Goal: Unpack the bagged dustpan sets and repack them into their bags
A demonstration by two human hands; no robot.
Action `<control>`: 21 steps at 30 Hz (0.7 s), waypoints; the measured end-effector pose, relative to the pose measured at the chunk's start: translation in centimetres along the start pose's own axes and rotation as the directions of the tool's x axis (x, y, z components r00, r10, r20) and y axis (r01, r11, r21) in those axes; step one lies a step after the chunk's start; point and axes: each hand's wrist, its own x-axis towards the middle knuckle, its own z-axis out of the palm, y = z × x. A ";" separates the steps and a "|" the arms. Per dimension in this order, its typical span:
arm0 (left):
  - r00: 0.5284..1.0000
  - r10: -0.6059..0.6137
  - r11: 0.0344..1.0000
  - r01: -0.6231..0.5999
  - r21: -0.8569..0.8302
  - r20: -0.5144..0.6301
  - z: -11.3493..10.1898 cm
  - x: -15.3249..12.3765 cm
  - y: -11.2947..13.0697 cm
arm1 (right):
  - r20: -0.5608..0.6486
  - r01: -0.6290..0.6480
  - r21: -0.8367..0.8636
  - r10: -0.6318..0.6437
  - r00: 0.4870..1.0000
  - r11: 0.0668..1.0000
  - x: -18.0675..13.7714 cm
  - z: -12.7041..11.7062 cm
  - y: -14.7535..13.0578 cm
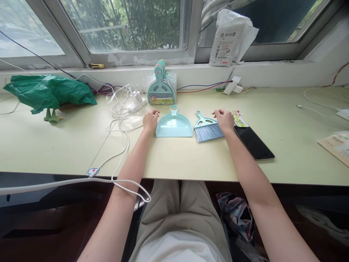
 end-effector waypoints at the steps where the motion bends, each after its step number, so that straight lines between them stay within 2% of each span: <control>1: 1.000 0.001 1.000 -0.001 0.008 0.009 0.0 -0.1 0.1 | 0.010 -0.032 -0.021 0.033 0.999 0.999 -0.4 0.1 -0.5; 3: 1.000 0.007 1.000 -0.007 0.024 0.026 0.0 -0.1 0.1 | 0.031 -0.018 -0.096 0.021 0.999 0.995 -1.1 0.3 -1.4; 6: 0.999 0.020 0.999 -0.023 0.047 0.046 0.2 -0.1 0.1 | 0.093 0.077 -0.211 -0.058 0.994 0.975 -2.0 0.8 -2.3; 9: 0.997 0.033 0.997 -0.037 0.067 0.063 0.5 -0.1 0.1 | 0.124 0.095 -0.269 -0.063 0.990 0.959 -2.5 1.1 -2.7; 16: 0.992 0.057 0.993 -0.068 0.100 0.113 0.7 -0.5 0.4 | 0.156 0.099 -0.287 -0.055 0.986 0.953 -2.5 1.0 -3.0; 21: 0.992 0.047 0.988 -0.063 0.140 0.113 0.6 -0.7 0.6 | 0.245 0.102 -0.270 -0.034 0.969 0.957 -2.2 0.4 -2.8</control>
